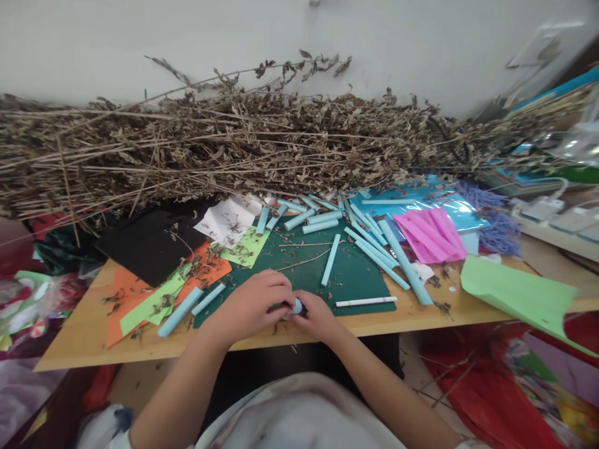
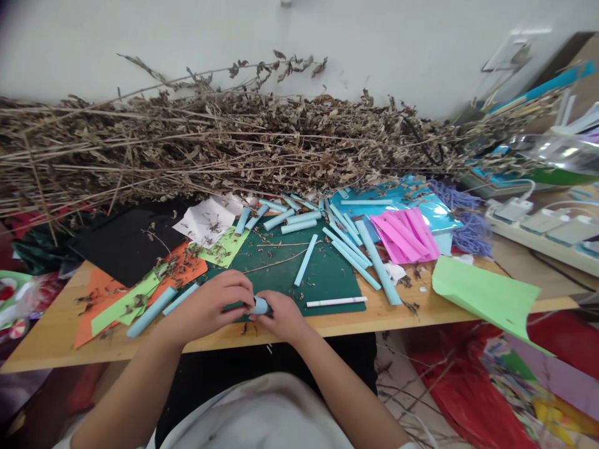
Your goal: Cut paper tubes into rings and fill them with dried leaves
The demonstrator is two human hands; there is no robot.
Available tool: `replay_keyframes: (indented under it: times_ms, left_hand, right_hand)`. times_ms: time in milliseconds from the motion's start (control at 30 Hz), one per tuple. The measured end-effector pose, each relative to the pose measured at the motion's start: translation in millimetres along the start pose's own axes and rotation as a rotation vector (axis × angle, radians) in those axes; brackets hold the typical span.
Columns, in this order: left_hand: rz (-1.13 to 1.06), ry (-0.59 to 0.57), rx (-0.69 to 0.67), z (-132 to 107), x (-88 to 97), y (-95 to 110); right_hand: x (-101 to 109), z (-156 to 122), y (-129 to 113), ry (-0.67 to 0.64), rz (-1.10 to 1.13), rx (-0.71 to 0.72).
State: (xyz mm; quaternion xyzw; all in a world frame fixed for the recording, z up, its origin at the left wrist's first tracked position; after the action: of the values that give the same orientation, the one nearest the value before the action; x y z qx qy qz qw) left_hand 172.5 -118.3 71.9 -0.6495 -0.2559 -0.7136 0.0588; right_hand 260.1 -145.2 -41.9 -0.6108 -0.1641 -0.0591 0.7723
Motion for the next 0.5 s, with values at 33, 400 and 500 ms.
replay_keyframes:
  times_ms: [33, 400, 500]
  left_hand:
    - [-0.013, 0.007, 0.003, -0.9, -0.6, -0.9]
    - [-0.099, 0.132, 0.004, -7.6, -8.9, 0.1]
    - [-0.132, 0.189, 0.024, -7.9, -9.9, -1.9]
  right_hand:
    - [0.1, 0.1, -0.3, -0.002, 0.0, 0.0]
    - [0.1, -0.4, 0.3, 0.001, 0.002, 0.025]
    - [-0.7, 0.1, 1.3, 0.012, -0.015, 0.018]
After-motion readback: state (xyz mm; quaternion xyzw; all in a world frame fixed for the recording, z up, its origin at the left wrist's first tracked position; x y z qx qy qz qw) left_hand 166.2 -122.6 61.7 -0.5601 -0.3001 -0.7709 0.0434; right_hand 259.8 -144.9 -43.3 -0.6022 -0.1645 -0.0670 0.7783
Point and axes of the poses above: each hand's wrist, its own z-axis towards the middle knuckle, its own x-axis out of the back of the hand, y = z × x, the point moved 5 cm from there along z, towards the middle knuckle, and after that the axes turned 11 degrees about z, right-handed, at the moved point
